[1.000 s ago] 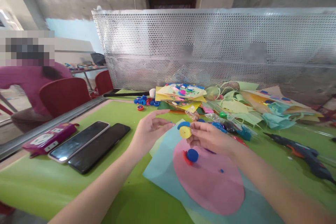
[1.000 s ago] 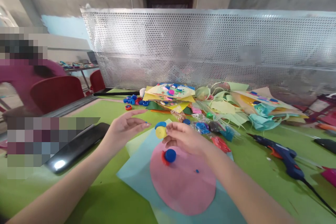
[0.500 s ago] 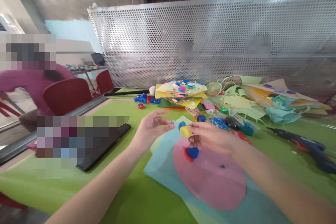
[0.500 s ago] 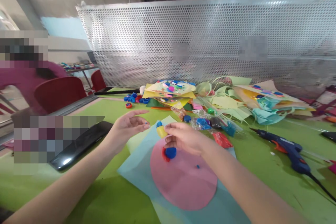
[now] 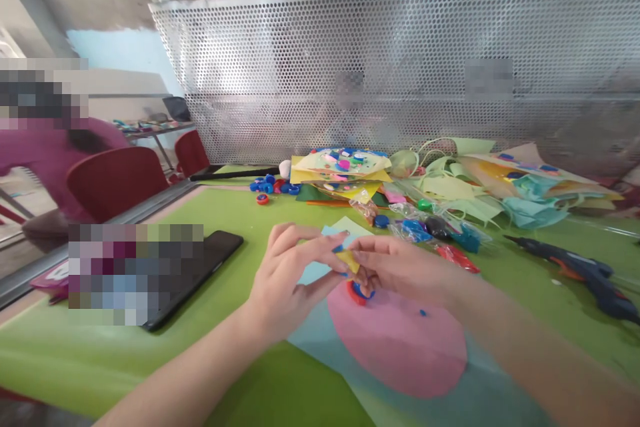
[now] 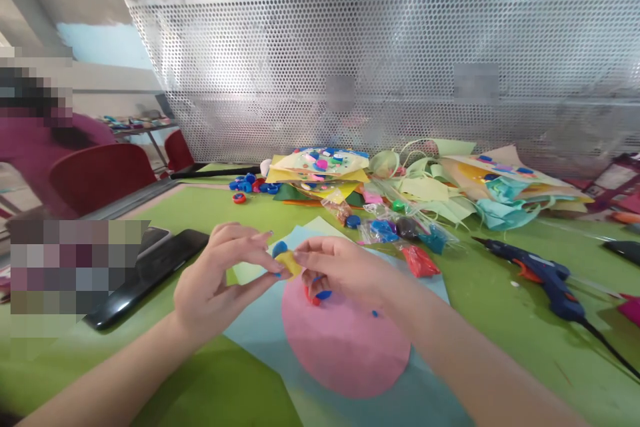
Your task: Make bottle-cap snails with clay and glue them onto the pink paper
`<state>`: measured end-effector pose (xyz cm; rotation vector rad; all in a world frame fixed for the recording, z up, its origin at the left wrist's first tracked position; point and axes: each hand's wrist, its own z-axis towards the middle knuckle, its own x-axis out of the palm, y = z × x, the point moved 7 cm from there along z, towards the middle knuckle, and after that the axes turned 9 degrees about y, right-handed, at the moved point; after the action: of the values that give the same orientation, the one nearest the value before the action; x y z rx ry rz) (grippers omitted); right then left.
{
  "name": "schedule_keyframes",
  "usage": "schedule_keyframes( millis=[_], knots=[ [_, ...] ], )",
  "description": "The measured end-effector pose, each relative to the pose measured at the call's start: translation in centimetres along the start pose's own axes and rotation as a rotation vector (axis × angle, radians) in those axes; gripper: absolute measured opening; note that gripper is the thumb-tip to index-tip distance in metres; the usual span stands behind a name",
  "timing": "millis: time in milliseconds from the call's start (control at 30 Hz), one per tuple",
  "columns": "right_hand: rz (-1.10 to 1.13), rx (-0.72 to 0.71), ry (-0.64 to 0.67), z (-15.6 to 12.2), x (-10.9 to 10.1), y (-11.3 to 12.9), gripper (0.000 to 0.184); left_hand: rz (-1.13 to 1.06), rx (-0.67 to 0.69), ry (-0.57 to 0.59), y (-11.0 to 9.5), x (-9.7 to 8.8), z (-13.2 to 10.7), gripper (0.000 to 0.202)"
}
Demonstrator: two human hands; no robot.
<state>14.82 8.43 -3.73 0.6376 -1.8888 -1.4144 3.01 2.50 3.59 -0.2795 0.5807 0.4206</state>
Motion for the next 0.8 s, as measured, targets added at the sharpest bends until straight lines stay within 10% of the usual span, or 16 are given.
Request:
schedule_keyframes(
  millis=[233, 433, 600, 800],
  knots=[
    [-0.154, -0.115, 0.099, -0.4, 1.2, 0.9, 0.034, -0.063, -0.061, -0.097, 0.6, -0.5, -0.3, 0.062],
    [-0.400, -0.105, -0.069, -0.8, 1.0, 1.8, 0.024, -0.112, -0.145, -0.118, 0.9, -0.4, -0.4, 0.063],
    [-0.683, -0.159, -0.264, -2.0, 0.1, 3.2, 0.013, -0.527, -0.605, -0.272, 4.7, -0.7, -1.4, 0.047],
    [-0.549, -0.091, 0.010, -2.5, 1.8, 2.2, 0.009, -1.141, -1.018, -0.150, 6.3, 3.1, -3.0, 0.056]
  ],
)
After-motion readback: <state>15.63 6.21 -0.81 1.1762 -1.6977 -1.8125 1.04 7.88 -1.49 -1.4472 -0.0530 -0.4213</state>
